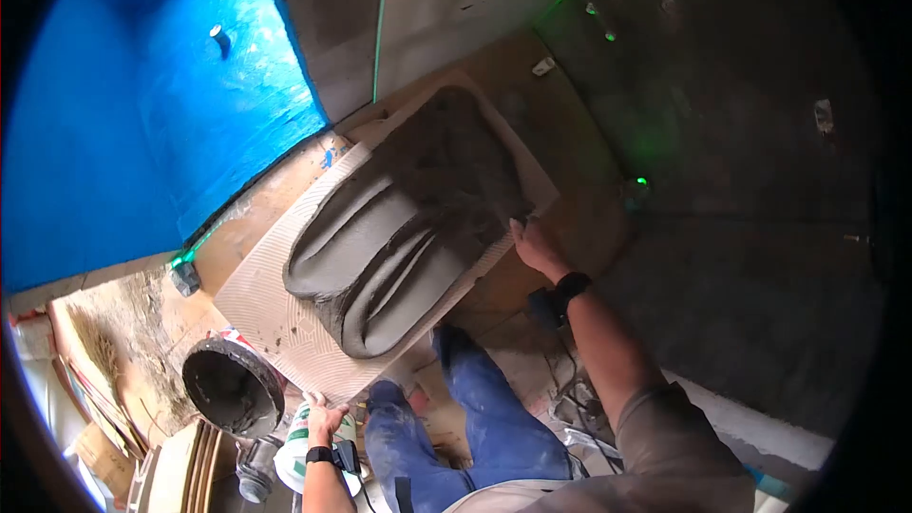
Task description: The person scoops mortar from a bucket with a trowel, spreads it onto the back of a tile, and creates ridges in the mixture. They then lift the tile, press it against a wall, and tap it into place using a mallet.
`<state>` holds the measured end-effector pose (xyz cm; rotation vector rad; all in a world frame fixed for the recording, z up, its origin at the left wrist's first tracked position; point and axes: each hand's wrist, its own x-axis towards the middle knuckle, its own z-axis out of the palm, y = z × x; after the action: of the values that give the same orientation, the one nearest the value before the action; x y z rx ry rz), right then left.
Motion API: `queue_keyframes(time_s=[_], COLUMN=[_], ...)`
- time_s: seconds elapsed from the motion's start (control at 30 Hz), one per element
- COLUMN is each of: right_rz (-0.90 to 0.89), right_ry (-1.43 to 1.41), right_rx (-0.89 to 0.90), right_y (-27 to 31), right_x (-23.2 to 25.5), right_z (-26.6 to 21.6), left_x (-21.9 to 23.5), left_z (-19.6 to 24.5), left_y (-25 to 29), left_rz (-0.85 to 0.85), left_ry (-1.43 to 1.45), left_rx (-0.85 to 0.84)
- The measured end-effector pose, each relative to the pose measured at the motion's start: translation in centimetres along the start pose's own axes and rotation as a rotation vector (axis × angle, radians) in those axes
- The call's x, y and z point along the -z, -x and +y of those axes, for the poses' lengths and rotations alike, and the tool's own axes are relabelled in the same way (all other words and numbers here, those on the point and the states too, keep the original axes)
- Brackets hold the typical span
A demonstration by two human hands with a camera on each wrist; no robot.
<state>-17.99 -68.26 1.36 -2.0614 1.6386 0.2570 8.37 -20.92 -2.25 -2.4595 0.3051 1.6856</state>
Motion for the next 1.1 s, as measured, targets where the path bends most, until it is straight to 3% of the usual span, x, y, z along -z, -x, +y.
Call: queue_keyframes(time_s=[0.07,0.17,0.27,0.33,0.4,0.47,0.5,0.57,0.63,0.7,0.73,0.8,0.87,0.93,1.0,1.03,1.07,1.1], right_rz=[-0.223,-0.325,-0.359,-0.017,-0.037,-0.476,-0.520,-0.596,-0.832,-0.848,-0.949,-0.348,-0.229,-0.502,-0.609,-0.710,-0.676,-0.781], right_ry=[-0.151,-0.458,-0.327,-0.038,-0.230,-0.856,-0.963,-1.146,-1.285,-0.881,-0.657,-0.030,-0.232,-0.670,-1.417,-1.496,-1.397,-1.362], right_rx=[-0.194,-0.435,-0.270,0.096,0.011,-0.572,-0.577,-0.750,-0.778,-0.512,-0.333,0.317,0.219,-0.633,-0.598,-0.607,-0.666,-0.678], right_y=[1.0,1.7,4.3,2.1,0.8,3.1,4.8,9.2,12.7,15.1,15.2,15.2,13.2,11.2,8.7,8.6,10.1,11.6], right_x=[2.8,2.8,5.8,1.2,0.1,3.9,3.9,1.9,-2.5,-2.9,-4.4,-6.8,-7.1,-3.3,-5.8,-7.5,-8.1,-10.0], right_z=[0.7,2.2,1.3,10.0,11.5,6.9,5.0,1.5,-0.2,-4.3,-3.7,-0.5,1.2,-1.3,-1.3,-3.4,-8.2,-11.0], left_x=[-0.6,-0.7,-1.2,-1.4,-2.2,-2.0,-1.7,-0.9,-1.6,-1.9,-2.0,-2.3,-1.4,-2.1,-3.0,-3.5,-3.3,-2.9], left_z=[-0.7,-1.0,-1.6,-2.2,-2.8,-2.9,-2.6,-0.7,-1.7,-2.4,-2.5,-3.5,-2.0,-2.5,-3.1,-3.2,-2.9,-2.6], left_y=[-0.8,-2.0,-3.6,-3.5,-4.2,-3.8,-2.9,-1.4,-1.9,-2.8,-3.2,-3.7,-1.8,-1.5,-1.9,-2.3,-2.4,-1.6], left_rz=[-0.002,-0.032,-0.029,-0.031,0.027,-0.003,-0.011,0.008,0.028,0.028,0.027,0.032,0.023,0.061,0.104,0.120,0.133,0.144], left_ry=[0.010,-0.067,-0.145,-0.086,-0.117,-0.155,-0.143,-0.101,-0.111,-0.095,-0.107,-0.110,-0.080,0.054,0.045,-0.001,0.042,0.085], left_rx=[-0.017,-0.019,-0.054,-0.039,-0.076,-0.036,-0.021,0.003,-0.024,-0.054,-0.077,-0.083,-0.075,-0.098,-0.111,-0.127,-0.131,-0.135])
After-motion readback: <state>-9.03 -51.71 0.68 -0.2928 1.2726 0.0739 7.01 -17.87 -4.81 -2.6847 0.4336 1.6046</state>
